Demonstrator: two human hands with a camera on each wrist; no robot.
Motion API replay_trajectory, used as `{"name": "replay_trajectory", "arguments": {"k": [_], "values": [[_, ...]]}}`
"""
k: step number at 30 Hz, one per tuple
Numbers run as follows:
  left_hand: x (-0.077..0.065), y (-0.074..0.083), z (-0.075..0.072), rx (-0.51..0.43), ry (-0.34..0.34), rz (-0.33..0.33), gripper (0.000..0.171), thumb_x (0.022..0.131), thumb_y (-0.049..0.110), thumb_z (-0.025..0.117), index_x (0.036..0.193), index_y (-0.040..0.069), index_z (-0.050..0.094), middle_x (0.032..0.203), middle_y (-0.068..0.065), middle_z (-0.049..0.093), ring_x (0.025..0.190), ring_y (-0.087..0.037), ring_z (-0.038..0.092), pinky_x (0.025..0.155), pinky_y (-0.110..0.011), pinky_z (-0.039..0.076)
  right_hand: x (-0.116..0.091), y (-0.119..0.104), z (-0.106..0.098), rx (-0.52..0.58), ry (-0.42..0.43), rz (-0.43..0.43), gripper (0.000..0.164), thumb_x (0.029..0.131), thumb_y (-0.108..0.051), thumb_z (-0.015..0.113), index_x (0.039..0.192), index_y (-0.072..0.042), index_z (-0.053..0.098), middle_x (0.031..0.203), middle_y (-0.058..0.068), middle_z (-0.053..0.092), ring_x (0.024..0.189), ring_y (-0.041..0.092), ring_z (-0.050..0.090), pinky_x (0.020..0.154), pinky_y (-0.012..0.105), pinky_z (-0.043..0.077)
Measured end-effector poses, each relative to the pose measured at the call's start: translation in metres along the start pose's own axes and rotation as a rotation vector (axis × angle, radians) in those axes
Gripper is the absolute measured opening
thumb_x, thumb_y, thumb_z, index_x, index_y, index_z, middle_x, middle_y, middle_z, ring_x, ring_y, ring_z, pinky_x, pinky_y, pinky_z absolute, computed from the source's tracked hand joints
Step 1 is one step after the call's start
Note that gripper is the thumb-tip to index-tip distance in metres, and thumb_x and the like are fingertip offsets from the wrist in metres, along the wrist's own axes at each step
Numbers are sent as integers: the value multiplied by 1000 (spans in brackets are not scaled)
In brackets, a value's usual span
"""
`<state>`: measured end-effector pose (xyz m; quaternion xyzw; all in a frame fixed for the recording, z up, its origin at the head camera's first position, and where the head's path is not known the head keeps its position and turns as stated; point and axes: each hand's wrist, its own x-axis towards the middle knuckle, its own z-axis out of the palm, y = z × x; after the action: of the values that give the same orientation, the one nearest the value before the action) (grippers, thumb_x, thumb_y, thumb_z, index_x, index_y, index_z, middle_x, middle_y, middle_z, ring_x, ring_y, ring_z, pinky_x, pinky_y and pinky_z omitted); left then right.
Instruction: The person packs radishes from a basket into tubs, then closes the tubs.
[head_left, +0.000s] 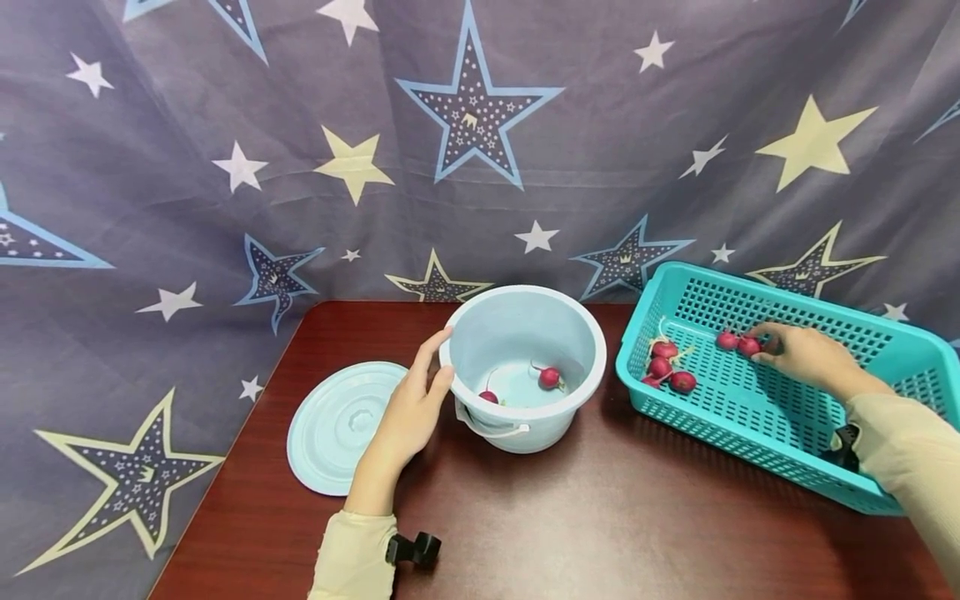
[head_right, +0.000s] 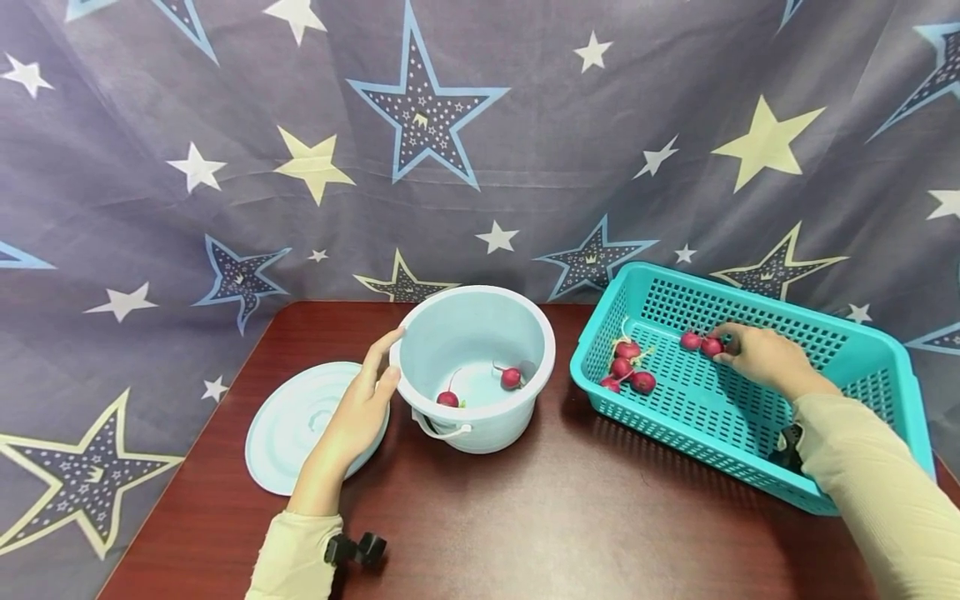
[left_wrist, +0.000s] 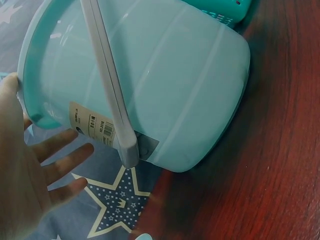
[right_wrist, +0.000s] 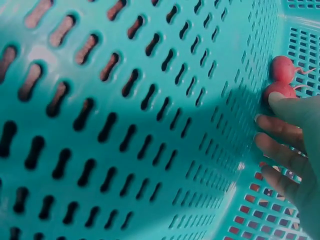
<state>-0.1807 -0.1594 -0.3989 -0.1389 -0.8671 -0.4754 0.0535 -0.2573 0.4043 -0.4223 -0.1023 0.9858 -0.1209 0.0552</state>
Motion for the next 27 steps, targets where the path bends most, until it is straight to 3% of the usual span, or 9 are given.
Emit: {"name": "replay_trajectory", "arguments": {"k": [7, 13, 21, 27], "values": [[-1, -1, 0, 5, -1, 0, 49, 105, 42, 44, 152, 42, 30, 154, -2, 40, 135, -25, 44, 106, -55, 35, -2, -1, 0, 26, -4, 1, 34, 94, -20, 68, 120, 0, 60, 94, 18, 69, 78, 32, 65, 61, 52, 50], [0, 0, 0, 10, 0, -1, 49, 105, 43, 44, 152, 43, 30, 154, -2, 39, 135, -25, 44, 106, -56, 35, -3, -4, -4, 39, -32, 13, 42, 97, -29, 65, 122, 4, 59, 103, 27, 67, 87, 44, 64, 69, 59, 49], [-1, 1, 0, 8, -1, 0, 49, 106, 39, 45, 153, 41, 30, 155, -2, 38, 135, -26, 44, 106, -57, 35, -2, -7, -15, 107, -47, 10, 47, 98, -30, 64, 120, 10, 58, 98, 23, 66, 84, 36, 63, 71, 55, 50], [-1, 2, 0, 10, 2, 3, 49, 106, 37, 45, 152, 41, 31, 155, -1, 38, 136, -25, 43, 106, -57, 35, -4, -9, -26, 147, -19, 19, 48, 96, -34, 66, 117, 9, 60, 98, 18, 68, 86, 34, 64, 71, 52, 51]]}}
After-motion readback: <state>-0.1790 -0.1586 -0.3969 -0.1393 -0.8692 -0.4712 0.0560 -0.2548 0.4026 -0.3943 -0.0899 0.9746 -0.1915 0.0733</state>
